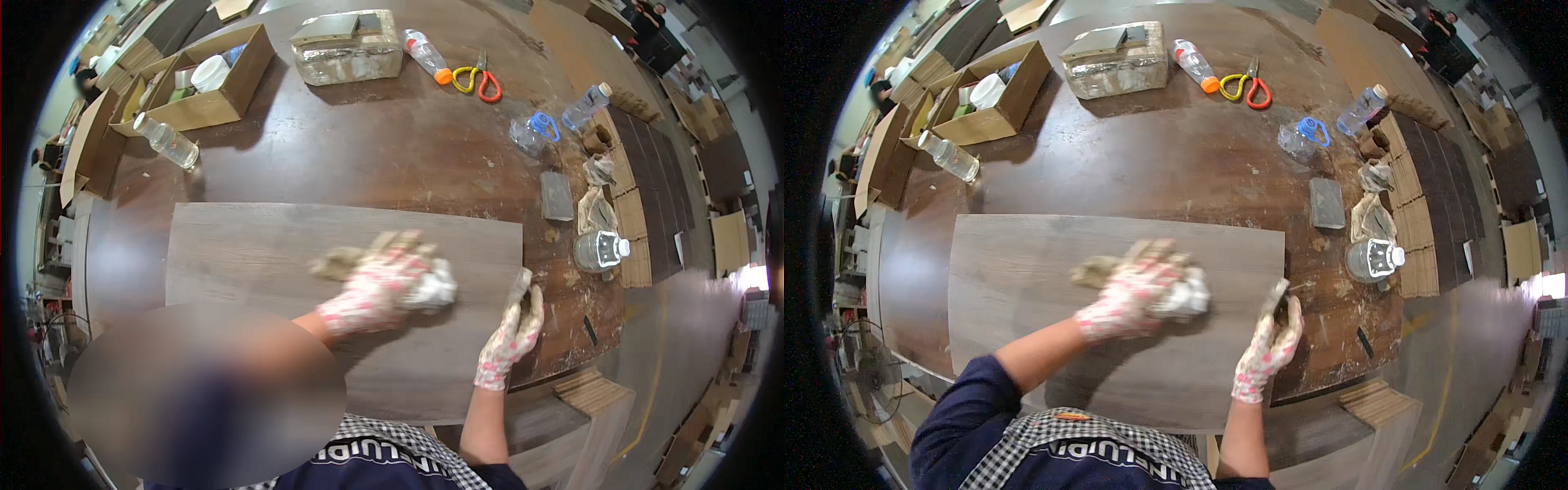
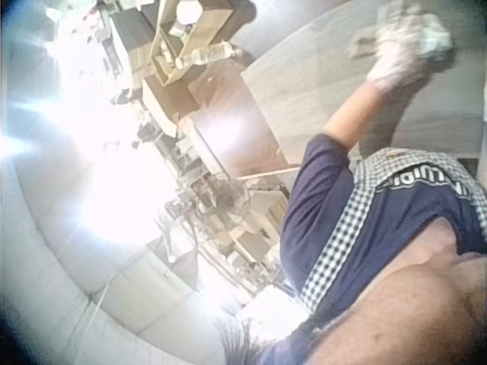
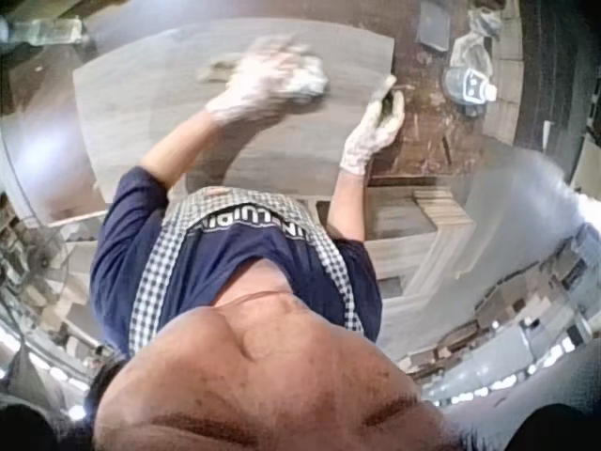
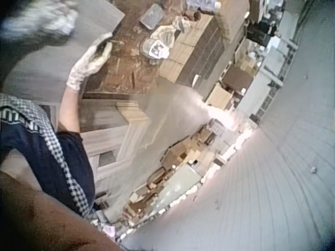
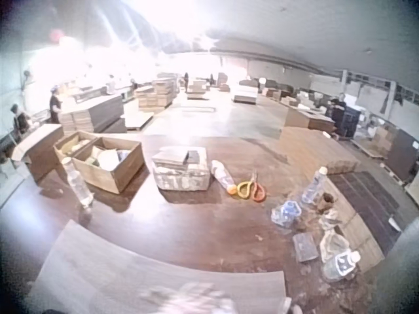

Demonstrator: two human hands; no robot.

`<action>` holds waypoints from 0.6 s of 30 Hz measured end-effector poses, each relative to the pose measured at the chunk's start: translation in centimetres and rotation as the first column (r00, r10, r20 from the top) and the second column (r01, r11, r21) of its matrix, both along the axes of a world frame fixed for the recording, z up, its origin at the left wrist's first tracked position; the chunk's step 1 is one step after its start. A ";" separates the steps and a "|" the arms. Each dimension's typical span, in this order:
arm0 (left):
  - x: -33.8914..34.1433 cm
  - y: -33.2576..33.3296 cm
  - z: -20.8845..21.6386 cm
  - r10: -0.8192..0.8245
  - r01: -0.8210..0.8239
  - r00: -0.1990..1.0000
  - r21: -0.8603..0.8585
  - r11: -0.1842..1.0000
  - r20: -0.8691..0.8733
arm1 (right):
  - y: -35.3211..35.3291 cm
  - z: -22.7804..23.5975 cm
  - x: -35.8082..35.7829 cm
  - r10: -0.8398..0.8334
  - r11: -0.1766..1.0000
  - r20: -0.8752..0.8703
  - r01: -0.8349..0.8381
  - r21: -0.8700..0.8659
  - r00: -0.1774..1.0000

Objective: The person is sanding the surface of a wood board with a sanding block and wiping it clean with a cloth.

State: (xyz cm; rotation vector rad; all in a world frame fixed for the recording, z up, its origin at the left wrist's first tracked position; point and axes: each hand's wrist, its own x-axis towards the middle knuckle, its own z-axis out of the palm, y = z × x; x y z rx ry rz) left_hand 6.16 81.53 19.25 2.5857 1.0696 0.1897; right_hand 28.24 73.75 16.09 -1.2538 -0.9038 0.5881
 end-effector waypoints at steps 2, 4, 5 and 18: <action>5.7 2.2 -1.3 -0.123 0.121 0.991 0.048 0.991 0.054 | 0.1 0.8 -1.0 -0.065 0.992 -0.037 0.061 -0.108 0.997; 10.3 4.7 -2.7 -0.142 0.119 0.979 0.150 0.981 0.150 | 0.1 1.2 -1.6 -0.134 0.981 -0.064 0.123 -0.147 0.989; 11.5 5.9 -2.8 -0.128 0.103 0.979 0.158 0.982 0.161 | 0.4 1.3 -1.9 -0.116 0.990 -0.092 0.108 -0.089 0.989; -26.1 4.8 -5.2 0.679 -0.567 0.686 0.391 0.724 -0.262 | 1.0 -0.4 0.3 -0.120 0.993 0.046 0.120 0.004 0.992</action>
